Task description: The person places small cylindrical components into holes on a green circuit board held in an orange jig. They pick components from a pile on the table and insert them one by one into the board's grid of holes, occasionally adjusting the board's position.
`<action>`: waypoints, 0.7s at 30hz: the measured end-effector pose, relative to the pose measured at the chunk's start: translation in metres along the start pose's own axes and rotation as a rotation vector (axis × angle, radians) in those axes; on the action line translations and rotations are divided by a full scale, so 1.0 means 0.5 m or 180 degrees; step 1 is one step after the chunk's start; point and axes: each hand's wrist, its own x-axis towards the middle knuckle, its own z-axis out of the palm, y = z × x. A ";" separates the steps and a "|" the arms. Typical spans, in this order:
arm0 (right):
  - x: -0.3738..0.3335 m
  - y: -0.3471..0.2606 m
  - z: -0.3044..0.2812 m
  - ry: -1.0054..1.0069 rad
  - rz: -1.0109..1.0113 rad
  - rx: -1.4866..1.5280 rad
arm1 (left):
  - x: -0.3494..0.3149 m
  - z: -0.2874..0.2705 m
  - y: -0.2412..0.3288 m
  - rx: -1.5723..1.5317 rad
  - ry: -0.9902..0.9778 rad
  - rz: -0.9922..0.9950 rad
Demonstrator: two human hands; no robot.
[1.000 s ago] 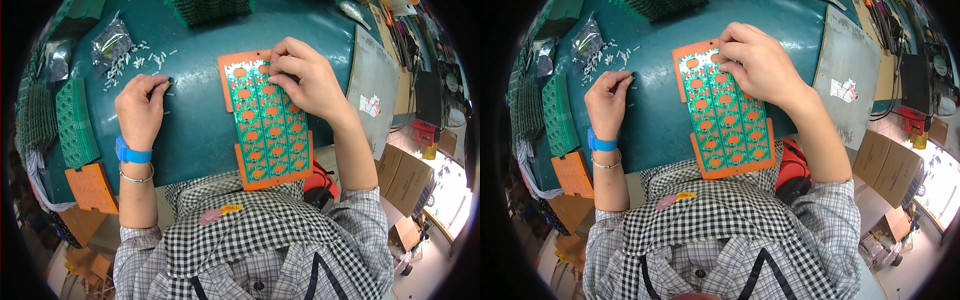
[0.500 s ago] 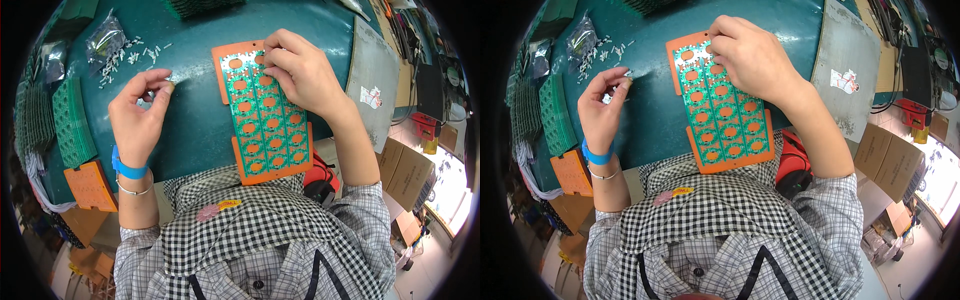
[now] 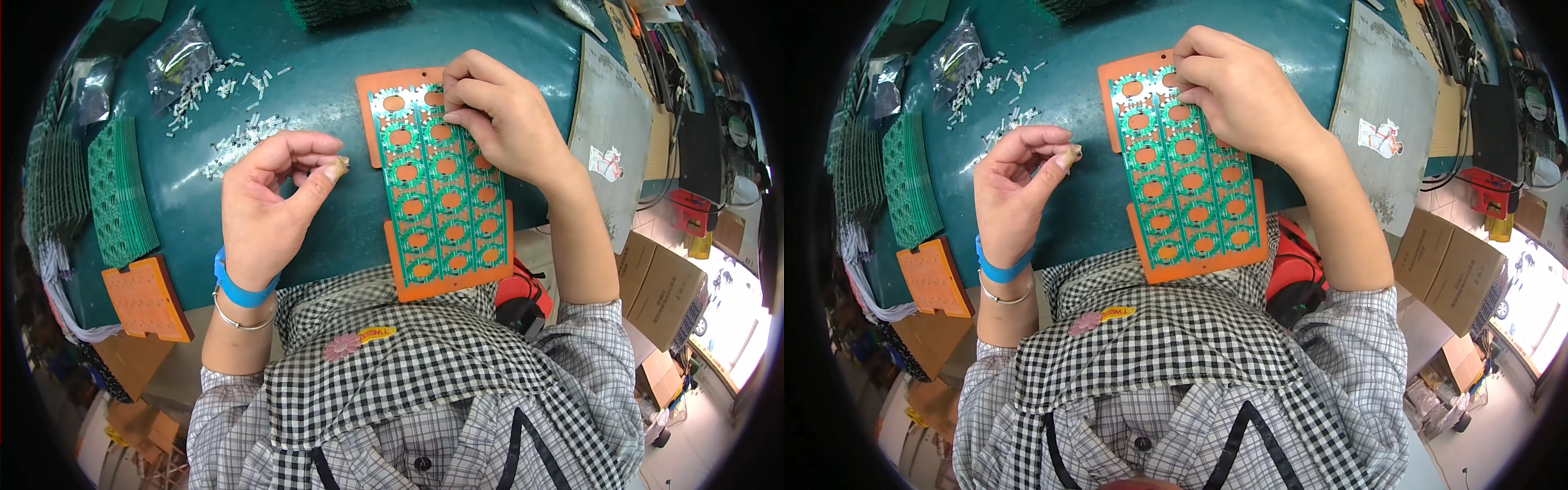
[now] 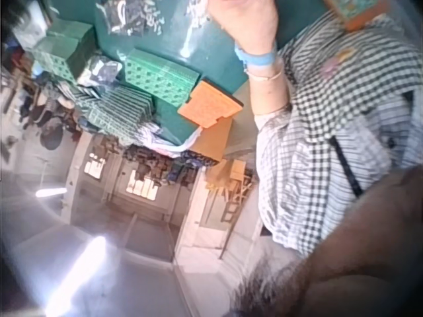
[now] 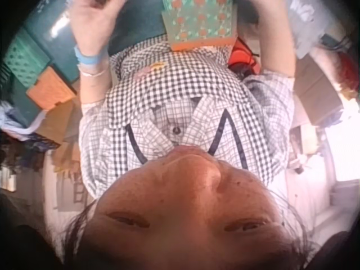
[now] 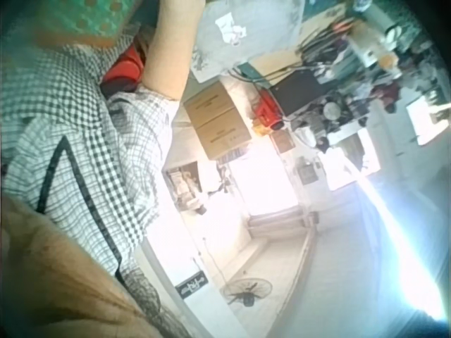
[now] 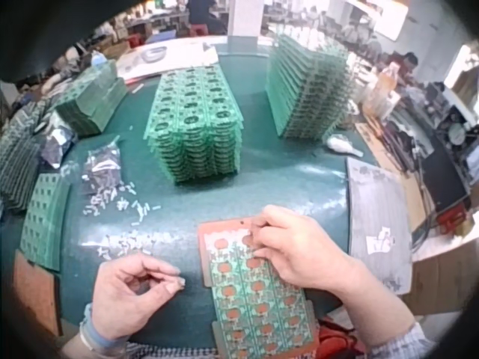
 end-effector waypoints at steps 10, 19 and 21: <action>-0.015 0.003 0.003 0.0083 0.0220 0.0176 | -0.009 0.004 -0.008 -0.0130 -0.0068 -0.0148; -0.017 0.005 0.006 0.0128 0.0268 0.0188 | -0.014 0.009 -0.016 -0.0070 -0.0110 -0.0131; -0.016 0.008 0.008 0.0152 0.0219 0.0137 | -0.016 0.010 -0.019 -0.0059 -0.0123 -0.0132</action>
